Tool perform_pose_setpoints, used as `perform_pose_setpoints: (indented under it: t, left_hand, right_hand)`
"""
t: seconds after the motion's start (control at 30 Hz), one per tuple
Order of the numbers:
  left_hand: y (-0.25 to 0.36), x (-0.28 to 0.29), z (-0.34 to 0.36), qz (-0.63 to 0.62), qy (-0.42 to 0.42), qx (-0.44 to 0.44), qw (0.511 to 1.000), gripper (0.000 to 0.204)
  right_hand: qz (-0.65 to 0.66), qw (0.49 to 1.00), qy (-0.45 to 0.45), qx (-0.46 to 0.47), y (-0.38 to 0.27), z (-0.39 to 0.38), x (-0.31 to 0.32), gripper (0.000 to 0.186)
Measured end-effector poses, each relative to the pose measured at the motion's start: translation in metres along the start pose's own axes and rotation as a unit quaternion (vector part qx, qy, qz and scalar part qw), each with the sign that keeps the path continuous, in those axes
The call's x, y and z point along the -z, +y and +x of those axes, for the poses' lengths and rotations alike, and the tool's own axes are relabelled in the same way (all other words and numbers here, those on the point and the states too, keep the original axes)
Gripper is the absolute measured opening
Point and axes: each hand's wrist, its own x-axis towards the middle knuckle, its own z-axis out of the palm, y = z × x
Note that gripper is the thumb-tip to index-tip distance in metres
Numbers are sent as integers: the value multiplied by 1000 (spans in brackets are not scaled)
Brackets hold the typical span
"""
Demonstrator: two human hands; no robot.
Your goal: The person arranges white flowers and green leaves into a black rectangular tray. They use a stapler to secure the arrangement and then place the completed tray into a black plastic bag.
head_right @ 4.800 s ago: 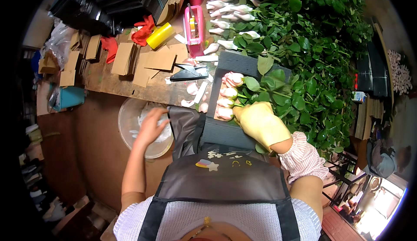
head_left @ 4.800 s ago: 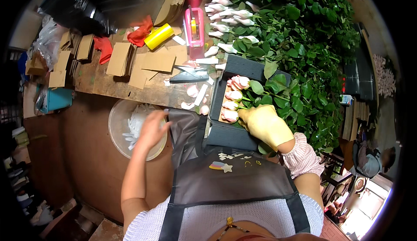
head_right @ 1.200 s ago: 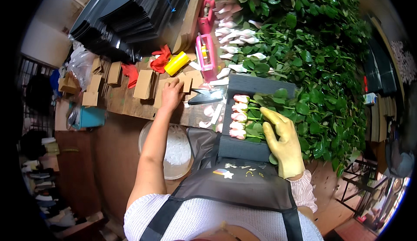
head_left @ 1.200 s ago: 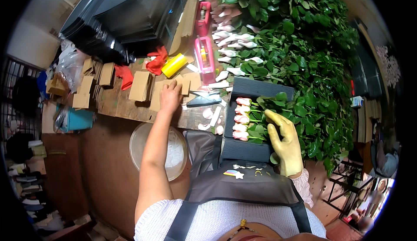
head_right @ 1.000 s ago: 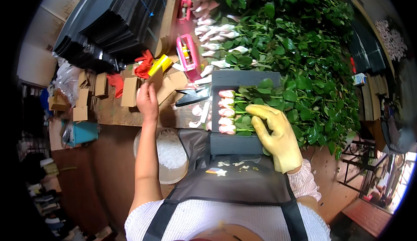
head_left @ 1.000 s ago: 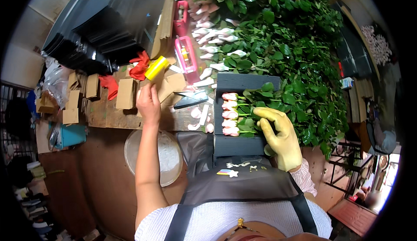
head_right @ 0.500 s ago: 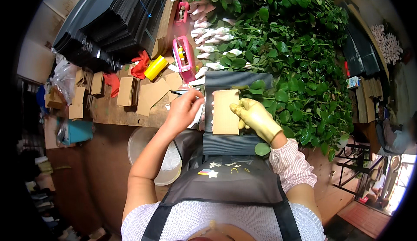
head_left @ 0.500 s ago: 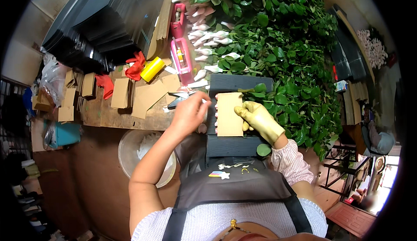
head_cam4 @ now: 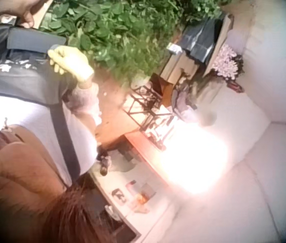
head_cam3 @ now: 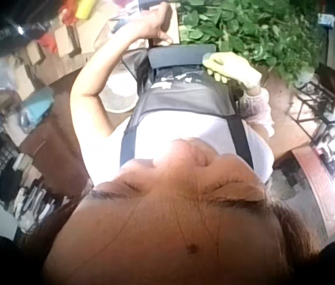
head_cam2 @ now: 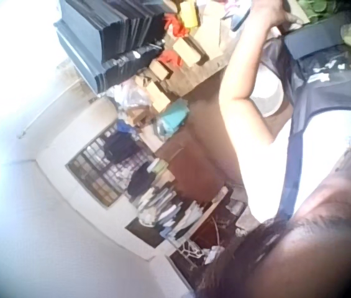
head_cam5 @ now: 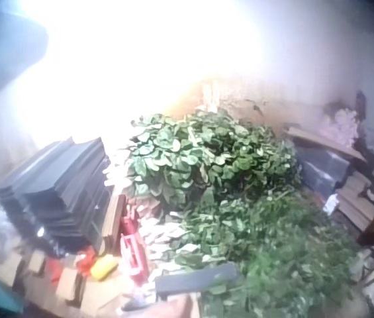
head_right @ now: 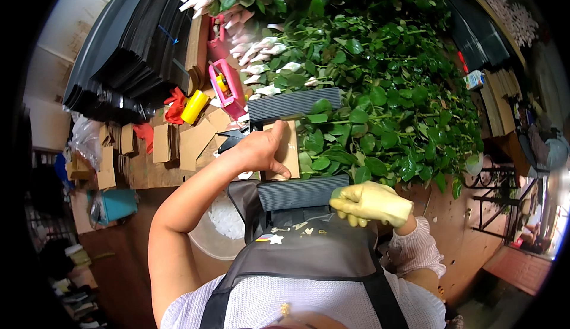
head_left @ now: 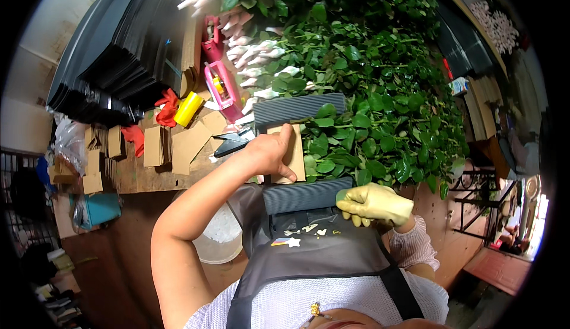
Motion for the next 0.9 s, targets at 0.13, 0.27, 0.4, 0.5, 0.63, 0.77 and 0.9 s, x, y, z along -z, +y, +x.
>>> perform_pose_setpoints:
  t: [0.13, 0.27, 0.4, 0.5, 0.63, 0.77, 0.9]
  left_hand:
    - [-6, -5, 8, -2, 21, -12, 1000, 117]
    - [-7, -4, 7, 7, 30, -4, 1000, 116]
    - [-35, -19, 17, 26, 45, -2, 999, 73]
    - [-27, -14, 16, -10, 57, 29, 998, 64]
    - [-37, -11, 29, 51, 28, 50, 997, 54]
    - [-40, 5, 25, 21, 36, 6, 999, 41]
    - [-4, 7, -3, 185, 261, -256, 912, 22]
  right_hand:
    - [-264, 953, 150, -7, 103, 54, -30, 29]
    - [-67, 902, 109, 412, 48, 40, -49, 43]
    - [-188, 728, 346, 561, -7, 58, -34, 50]
    - [-332, 641, 513, 464, -29, 75, -27, 59]
    - [-361, 713, 442, 407, -41, 112, -4, 25]
    - [-350, 806, 357, 316, -50, 136, 2, 14]
    - [-301, 782, 441, 322, -36, 169, -4, 18]
